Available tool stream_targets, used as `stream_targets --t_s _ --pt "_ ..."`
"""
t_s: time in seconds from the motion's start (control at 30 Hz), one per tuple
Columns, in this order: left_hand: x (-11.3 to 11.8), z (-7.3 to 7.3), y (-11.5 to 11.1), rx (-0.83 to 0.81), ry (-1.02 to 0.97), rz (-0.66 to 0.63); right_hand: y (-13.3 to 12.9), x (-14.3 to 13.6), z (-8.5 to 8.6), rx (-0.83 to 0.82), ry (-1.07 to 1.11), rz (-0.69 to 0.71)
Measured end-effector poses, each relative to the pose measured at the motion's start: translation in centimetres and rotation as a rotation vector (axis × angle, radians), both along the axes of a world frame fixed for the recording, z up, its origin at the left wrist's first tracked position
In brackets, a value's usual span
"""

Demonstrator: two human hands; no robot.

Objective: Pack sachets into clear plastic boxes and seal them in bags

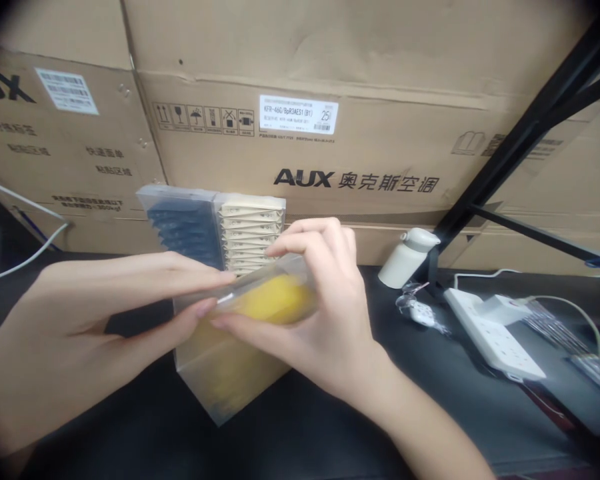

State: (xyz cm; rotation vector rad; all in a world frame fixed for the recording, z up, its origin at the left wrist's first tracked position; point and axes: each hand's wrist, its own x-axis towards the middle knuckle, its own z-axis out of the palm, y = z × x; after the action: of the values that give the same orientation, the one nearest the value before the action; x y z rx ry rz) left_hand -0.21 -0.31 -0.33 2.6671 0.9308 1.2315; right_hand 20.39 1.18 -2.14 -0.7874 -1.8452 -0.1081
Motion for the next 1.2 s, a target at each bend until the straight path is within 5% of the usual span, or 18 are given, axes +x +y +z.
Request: stream_targets --t_s 0.2,0.43,0.8,1.2 --pt "0.1 -0.1 0.2 0.075 -0.052 -0.003 0.6 0.1 -0.2 -0.073 -0.021 0.058" --pt "0.0 -0.2 -0.1 0.047 -0.003 0.086 -0.3 1.5 0.2 0.133 -0.054 0.092" --pt "0.1 -1.0 -1.1 0.030 0.027 0.091 -0.7 1.8 1.6 -0.197 -0.313 0.318" --pt "-0.2 -0.8 -0.8 -0.019 0.019 0.040 0.3 1.5 0.3 -0.167 -0.072 0.372"
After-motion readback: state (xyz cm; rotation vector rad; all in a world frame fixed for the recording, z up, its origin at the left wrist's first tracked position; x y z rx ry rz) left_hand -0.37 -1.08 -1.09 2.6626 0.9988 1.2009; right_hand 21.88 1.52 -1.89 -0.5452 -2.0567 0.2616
